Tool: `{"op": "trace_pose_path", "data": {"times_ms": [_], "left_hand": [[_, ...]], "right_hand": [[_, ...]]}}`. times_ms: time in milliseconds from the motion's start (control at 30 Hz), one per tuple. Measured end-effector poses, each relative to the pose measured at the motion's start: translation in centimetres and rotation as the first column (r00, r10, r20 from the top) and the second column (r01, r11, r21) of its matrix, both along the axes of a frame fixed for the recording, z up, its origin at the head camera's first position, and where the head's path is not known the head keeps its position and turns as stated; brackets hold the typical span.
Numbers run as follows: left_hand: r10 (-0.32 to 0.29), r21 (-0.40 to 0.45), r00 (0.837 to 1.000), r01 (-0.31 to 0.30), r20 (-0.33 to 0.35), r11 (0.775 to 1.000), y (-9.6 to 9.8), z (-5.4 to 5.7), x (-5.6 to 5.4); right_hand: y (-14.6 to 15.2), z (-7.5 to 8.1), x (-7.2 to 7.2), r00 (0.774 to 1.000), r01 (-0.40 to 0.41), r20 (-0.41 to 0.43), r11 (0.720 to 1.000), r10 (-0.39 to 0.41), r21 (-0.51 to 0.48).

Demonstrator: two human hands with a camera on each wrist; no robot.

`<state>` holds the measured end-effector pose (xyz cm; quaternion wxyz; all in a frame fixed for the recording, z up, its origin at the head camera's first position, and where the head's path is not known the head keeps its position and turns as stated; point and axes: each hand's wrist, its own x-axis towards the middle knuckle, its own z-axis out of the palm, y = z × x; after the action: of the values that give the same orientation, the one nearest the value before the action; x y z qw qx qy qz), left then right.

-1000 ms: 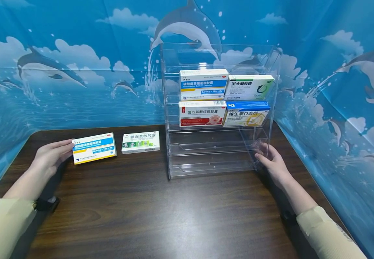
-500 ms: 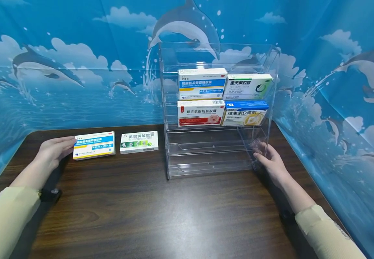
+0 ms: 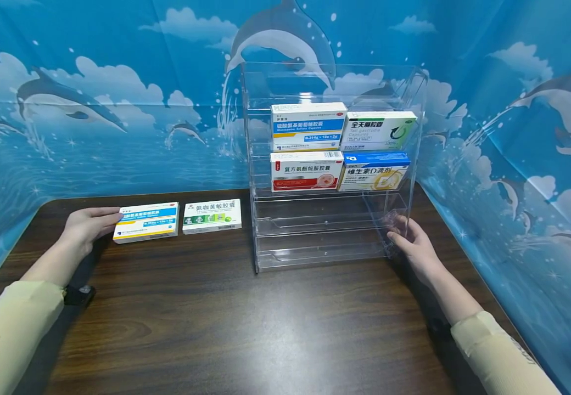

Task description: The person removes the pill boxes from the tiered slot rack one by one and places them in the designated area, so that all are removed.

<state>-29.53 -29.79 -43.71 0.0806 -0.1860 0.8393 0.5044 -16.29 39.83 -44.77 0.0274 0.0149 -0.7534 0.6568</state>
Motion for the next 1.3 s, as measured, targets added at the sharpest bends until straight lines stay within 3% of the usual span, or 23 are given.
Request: {"op": "trace_pose_path", "data": {"times_ms": [167, 367, 567, 800, 1033, 1300], "left_hand": [[-0.002, -0.012, 1.000, 0.002, -0.018, 1.000, 0.2, 0.2, -0.1], [-0.002, 0.008, 1.000, 0.002, -0.018, 1.000, 0.3, 0.5, 0.3], [-0.034, 0.008, 0.998, 0.035, -0.047, 0.999, 0.1, 0.6, 0.9], [-0.070, 0.068, 0.997, 0.073, -0.040, 0.995, -0.3, 0.3, 1.5], [-0.108, -0.003, 0.994, 0.108, -0.025, 0.994, -0.1, -0.1, 1.7], [-0.119, 0.002, 0.992, 0.119, -0.036, 0.993, -0.1, -0.1, 1.7]], "right_hand": [[0.0, 0.0, -0.1, 1.000, -0.008, -0.010, 0.999, 0.007, -0.038], [0.0, 0.2, -0.1, 1.000, 0.002, 0.013, 1.000, -0.001, -0.013], [0.0, 0.3, -0.2, 1.000, 0.004, 0.029, 1.000, -0.004, 0.006], [0.0, 0.2, -0.2, 1.000, 0.001, 0.016, 1.000, -0.001, 0.001], [0.2, 0.1, -0.1, 0.999, 0.010, 0.035, 1.000, -0.011, 0.013], [0.1, 0.1, 0.0, 1.000, -0.002, 0.025, 1.000, 0.002, 0.024]]}}
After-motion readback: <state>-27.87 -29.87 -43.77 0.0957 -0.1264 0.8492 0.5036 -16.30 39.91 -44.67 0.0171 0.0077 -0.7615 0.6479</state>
